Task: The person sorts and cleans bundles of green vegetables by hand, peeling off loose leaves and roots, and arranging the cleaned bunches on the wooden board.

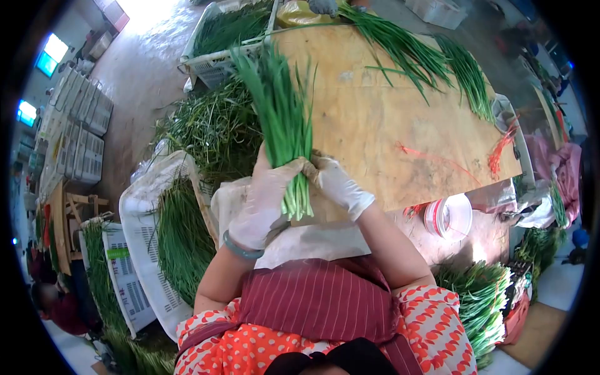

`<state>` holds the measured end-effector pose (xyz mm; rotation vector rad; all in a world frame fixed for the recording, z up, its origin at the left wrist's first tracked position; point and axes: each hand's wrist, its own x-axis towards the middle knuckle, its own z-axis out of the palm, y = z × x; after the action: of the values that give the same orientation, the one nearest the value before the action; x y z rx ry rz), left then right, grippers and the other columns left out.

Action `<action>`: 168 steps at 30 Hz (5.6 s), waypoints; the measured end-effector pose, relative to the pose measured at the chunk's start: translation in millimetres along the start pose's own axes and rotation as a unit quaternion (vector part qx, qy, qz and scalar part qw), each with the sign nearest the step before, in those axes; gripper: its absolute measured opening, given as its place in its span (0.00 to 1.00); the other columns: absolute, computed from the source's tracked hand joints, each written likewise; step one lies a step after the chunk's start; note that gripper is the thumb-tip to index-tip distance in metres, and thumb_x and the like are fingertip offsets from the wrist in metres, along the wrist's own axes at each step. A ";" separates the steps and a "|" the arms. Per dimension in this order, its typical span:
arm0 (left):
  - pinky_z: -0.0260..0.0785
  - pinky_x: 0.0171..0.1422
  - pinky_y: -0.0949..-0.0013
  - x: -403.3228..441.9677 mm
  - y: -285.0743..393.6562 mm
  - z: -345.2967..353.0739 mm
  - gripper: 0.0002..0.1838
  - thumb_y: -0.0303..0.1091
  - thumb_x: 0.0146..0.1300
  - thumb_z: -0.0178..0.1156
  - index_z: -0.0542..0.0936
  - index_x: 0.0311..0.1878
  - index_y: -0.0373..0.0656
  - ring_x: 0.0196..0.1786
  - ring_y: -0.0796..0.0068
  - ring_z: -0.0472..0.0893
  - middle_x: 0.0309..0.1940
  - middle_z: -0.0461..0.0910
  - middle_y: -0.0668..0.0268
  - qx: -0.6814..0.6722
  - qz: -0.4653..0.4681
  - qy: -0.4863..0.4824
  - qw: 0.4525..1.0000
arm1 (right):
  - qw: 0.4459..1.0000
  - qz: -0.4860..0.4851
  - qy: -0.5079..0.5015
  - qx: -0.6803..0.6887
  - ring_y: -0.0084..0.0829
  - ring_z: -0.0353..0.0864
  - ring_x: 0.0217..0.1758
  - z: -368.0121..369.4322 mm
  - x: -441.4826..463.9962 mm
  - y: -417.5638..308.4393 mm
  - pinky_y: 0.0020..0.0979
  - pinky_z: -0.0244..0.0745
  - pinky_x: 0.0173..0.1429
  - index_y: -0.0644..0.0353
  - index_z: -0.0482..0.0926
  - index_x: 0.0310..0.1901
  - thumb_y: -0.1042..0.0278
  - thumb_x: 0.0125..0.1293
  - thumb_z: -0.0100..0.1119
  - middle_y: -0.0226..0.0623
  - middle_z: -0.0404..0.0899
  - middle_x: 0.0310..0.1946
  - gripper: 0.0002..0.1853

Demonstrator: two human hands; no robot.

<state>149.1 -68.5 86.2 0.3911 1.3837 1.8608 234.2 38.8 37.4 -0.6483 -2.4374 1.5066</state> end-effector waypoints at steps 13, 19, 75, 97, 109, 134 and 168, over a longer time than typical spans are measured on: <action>0.44 0.72 0.66 10.3 -28.8 15.9 0.36 0.30 0.59 0.58 0.53 0.68 0.38 0.70 0.64 0.54 0.68 0.53 0.53 0.196 0.072 -0.103 0.972 | 0.985 0.096 0.142 0.027 0.39 0.74 0.54 -95.7 -35.5 22.8 0.31 0.65 0.58 0.68 0.59 0.62 0.55 0.56 0.63 0.50 0.75 0.49 0.38; 0.51 0.69 0.67 17.9 -19.9 -10.7 0.36 0.30 0.57 0.60 0.56 0.67 0.36 0.68 0.66 0.57 0.67 0.56 0.54 0.028 -0.046 -0.051 0.997 | 0.972 0.123 0.154 -0.125 0.41 0.72 0.56 -108.4 -20.4 56.8 0.31 0.65 0.59 0.68 0.63 0.60 0.61 0.60 0.58 0.52 0.71 0.54 0.29; 0.58 0.61 0.58 30.7 -66.9 -21.5 0.30 0.31 0.49 0.63 0.69 0.59 0.46 0.55 0.53 0.66 0.51 0.71 0.55 0.428 0.241 0.005 0.871 | 0.913 0.083 0.004 -0.400 0.42 0.80 0.36 -46.8 3.9 -21.6 0.38 0.74 0.42 0.56 0.83 0.29 0.49 0.53 0.59 0.41 0.81 0.30 0.17; 0.66 0.54 0.72 8.4 -32.7 8.9 0.33 0.26 0.60 0.55 0.53 0.66 0.37 0.50 0.72 0.72 0.53 0.69 0.58 -0.021 -0.018 0.060 0.998 | 0.925 0.110 0.154 -0.330 0.46 0.78 0.44 -47.2 -10.4 -6.4 0.39 0.73 0.45 0.72 0.53 0.63 0.33 0.47 0.59 0.55 0.75 0.43 0.53; 0.73 0.38 0.74 2.5 -14.3 -5.7 0.12 0.37 0.63 0.56 0.76 0.44 0.40 0.32 0.77 0.79 0.34 0.79 0.66 -0.147 -0.174 0.048 0.973 | 0.830 0.121 0.108 0.534 0.28 0.78 0.41 20.4 -3.0 -24.3 0.27 0.76 0.43 0.63 0.62 0.56 0.71 0.59 0.61 0.40 0.76 0.43 0.25; 0.72 0.45 0.71 27.7 21.7 -26.0 0.13 0.32 0.66 0.51 0.70 0.51 0.39 0.40 0.75 0.76 0.39 0.76 0.65 -0.173 0.108 0.120 0.972 | 0.817 0.021 0.011 0.577 0.31 0.75 0.45 38.1 61.4 -82.6 0.29 0.73 0.48 0.64 0.59 0.60 0.74 0.61 0.56 0.42 0.74 0.46 0.26; 0.75 0.43 0.64 41.1 -13.8 2.7 0.15 0.33 0.62 0.56 0.72 0.51 0.39 0.41 0.69 0.79 0.42 0.77 0.62 -0.092 -0.234 0.020 0.968 | 0.988 0.038 -0.036 0.144 0.33 0.75 0.50 -29.6 22.1 -20.8 0.31 0.69 0.54 0.69 0.65 0.56 0.54 0.43 0.75 0.45 0.76 0.47 0.43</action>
<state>129.3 -35.2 66.6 -0.0676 1.1906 1.5876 221.0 64.8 68.2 -0.6415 -2.2034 1.8946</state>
